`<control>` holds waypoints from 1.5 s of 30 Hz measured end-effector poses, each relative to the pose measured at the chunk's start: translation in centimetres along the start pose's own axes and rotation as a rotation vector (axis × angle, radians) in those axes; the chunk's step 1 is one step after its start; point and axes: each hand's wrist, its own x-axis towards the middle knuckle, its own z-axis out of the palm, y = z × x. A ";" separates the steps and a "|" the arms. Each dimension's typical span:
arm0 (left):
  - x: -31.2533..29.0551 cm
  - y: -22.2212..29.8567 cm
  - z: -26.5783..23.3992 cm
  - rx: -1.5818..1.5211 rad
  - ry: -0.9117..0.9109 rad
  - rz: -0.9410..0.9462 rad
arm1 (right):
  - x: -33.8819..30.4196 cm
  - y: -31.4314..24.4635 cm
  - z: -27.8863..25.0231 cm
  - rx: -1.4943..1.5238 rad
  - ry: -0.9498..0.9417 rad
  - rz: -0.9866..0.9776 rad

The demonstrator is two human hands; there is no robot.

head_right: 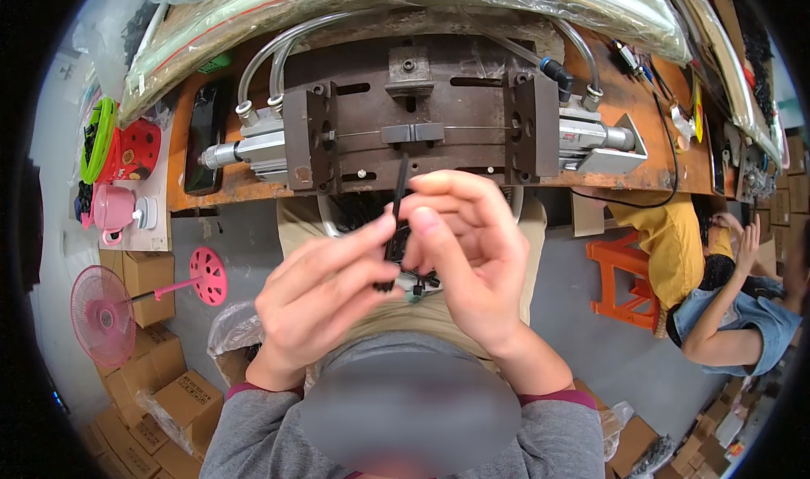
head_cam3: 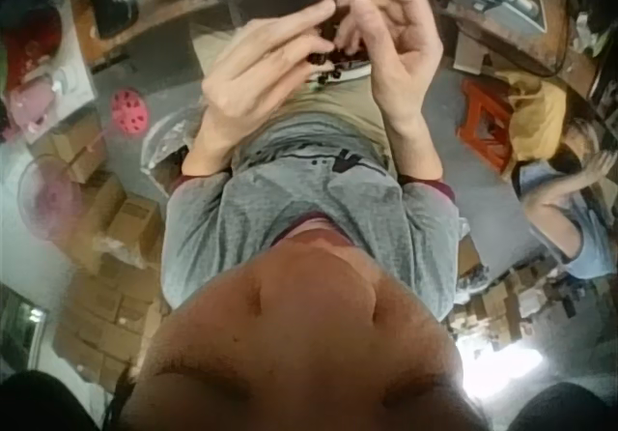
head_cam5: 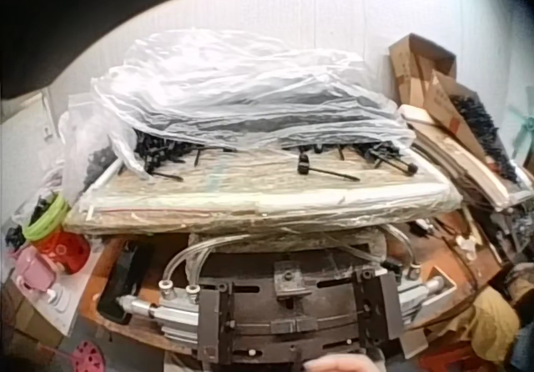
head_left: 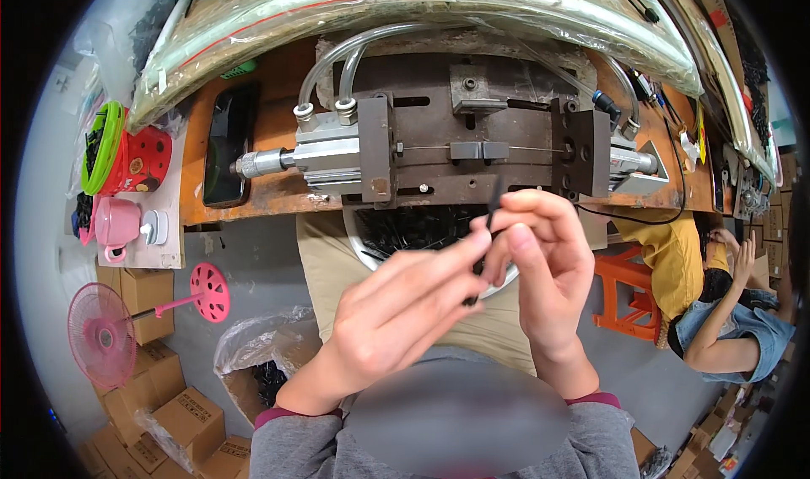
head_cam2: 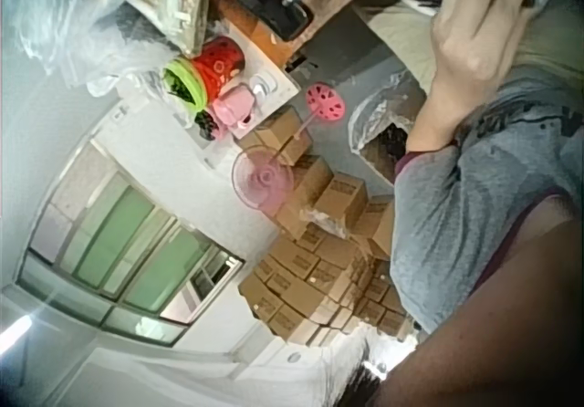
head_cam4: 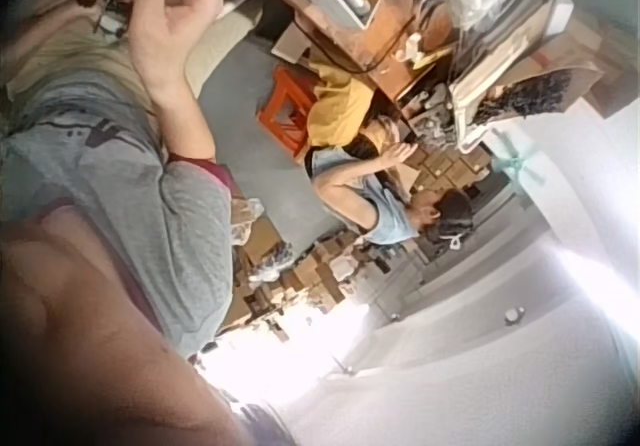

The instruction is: The recorder uses a machine to assemble black cable components.

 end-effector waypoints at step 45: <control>-1.8 -2.1 0.3 0.169 -0.357 -0.027 | 6.4 -5.1 -3.1 -1.201 -0.017 -1.267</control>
